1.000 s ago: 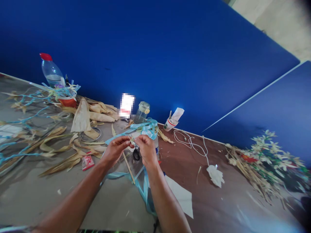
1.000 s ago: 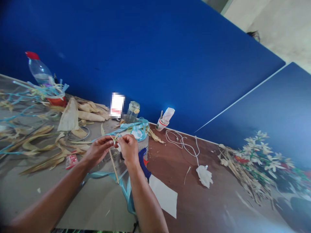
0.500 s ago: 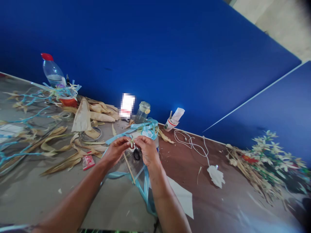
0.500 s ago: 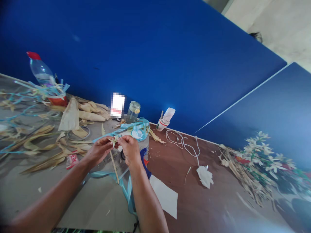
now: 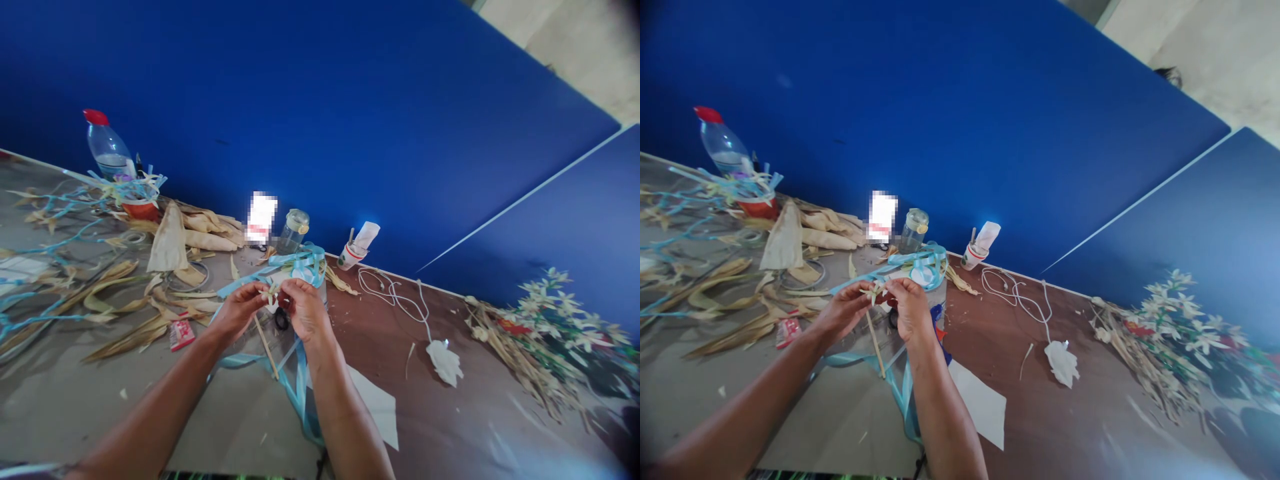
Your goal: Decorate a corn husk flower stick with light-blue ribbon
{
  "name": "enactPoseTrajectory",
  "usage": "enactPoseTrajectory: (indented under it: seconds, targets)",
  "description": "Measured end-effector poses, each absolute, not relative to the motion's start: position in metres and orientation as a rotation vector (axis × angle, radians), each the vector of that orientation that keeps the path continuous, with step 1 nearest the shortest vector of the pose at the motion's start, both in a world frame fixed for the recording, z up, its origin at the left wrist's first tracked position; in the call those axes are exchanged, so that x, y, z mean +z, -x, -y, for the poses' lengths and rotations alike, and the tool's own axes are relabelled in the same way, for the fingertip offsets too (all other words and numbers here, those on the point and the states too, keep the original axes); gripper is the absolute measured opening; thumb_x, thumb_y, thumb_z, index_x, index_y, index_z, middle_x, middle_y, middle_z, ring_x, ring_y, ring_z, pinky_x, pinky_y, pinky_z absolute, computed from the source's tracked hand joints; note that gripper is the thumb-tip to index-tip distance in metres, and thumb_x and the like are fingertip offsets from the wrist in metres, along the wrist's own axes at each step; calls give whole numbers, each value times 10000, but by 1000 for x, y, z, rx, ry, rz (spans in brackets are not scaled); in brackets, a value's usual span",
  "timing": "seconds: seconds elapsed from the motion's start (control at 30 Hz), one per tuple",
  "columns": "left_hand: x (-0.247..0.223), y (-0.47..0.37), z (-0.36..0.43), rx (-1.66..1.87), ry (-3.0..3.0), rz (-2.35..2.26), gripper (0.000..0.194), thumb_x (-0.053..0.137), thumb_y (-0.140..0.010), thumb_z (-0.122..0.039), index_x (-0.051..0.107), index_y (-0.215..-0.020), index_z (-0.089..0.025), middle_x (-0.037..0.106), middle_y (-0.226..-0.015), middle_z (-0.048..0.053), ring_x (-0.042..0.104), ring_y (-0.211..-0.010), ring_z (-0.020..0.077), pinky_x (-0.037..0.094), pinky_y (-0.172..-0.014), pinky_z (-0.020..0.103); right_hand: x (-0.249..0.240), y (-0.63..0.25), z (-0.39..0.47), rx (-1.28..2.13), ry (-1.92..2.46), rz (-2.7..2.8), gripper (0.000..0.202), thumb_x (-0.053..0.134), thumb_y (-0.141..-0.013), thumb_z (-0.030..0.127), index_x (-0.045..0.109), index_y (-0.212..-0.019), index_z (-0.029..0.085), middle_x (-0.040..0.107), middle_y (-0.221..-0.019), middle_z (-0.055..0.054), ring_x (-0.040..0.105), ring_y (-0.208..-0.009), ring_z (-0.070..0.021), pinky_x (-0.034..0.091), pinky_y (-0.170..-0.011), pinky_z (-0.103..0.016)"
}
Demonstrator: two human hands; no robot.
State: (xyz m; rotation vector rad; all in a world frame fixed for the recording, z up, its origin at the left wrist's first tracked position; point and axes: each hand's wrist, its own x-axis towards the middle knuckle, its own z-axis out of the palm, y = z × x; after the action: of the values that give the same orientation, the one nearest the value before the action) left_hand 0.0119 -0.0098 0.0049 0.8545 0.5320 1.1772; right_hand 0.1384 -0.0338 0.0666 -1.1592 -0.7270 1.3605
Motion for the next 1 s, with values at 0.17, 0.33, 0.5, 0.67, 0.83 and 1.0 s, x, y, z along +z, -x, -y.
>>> enactPoseTrajectory:
  seconds: [0.17, 0.33, 0.5, 0.67, 0.83, 1.0]
  targets:
    - [7, -11, 9, 1195, -800, -529, 190, 797, -607, -279, 690, -725, -176, 657, -665, -1, 582, -653, 117, 452, -701, 262, 55, -149, 27, 1064, 1312, 910, 210, 608, -691, 376, 599, -738, 172, 535, -560, 46, 472, -503, -96, 368, -520, -221]
    - [11, -10, 7, 1263, -721, -569, 199, 808, -577, -285, 679, -688, -182, 654, -666, -7, 599, -660, 122, 475, -719, 274, 48, -165, 21, 674, 1562, 1406, 181, 598, -735, 317, 651, -830, 172, 651, -769, -18, 568, -687, -144, 427, -688, -265]
    - [7, -7, 3, 1302, -679, -573, 206, 802, -585, -253, 667, -721, -179, 647, -674, -22, 594, -668, 107, 481, -757, 276, 53, -175, 21, 583, 1873, 1665, 124, 654, -722, 287, 683, -818, 214, 673, -749, -24, 592, -711, -170, 410, -690, -276]
    - [7, -5, 2, 1315, -670, -579, 202, 793, -601, -266, 656, -715, -170, 648, -680, -20, 593, -667, 98, 473, -746, 256, 59, -191, 36, 532, 1911, 1762, 139, 586, -781, 277, 683, -853, 208, 690, -827, -45, 610, -756, -180, 403, -685, -272]
    - [12, -4, 3, 1316, -641, -575, 233, 808, -573, -263, 644, -707, -166, 639, -676, -24, 589, -655, 94, 474, -724, 250, 56, -212, 77, 401, 2149, 1956, 262, 599, -763, 314, 644, -981, 176, 638, -991, -108, 597, -934, -252, 415, -774, -323]
    - [13, -6, 5, 1297, -637, -558, 231, 804, -574, -246, 637, -711, -164, 635, -667, -22, 589, -648, 94, 476, -701, 240, 36, -218, 107, 342, 2381, 1920, 529, 642, -716, 413, 526, -1167, 162, 545, -1139, -153, 581, -1011, -295, 445, -776, -349]
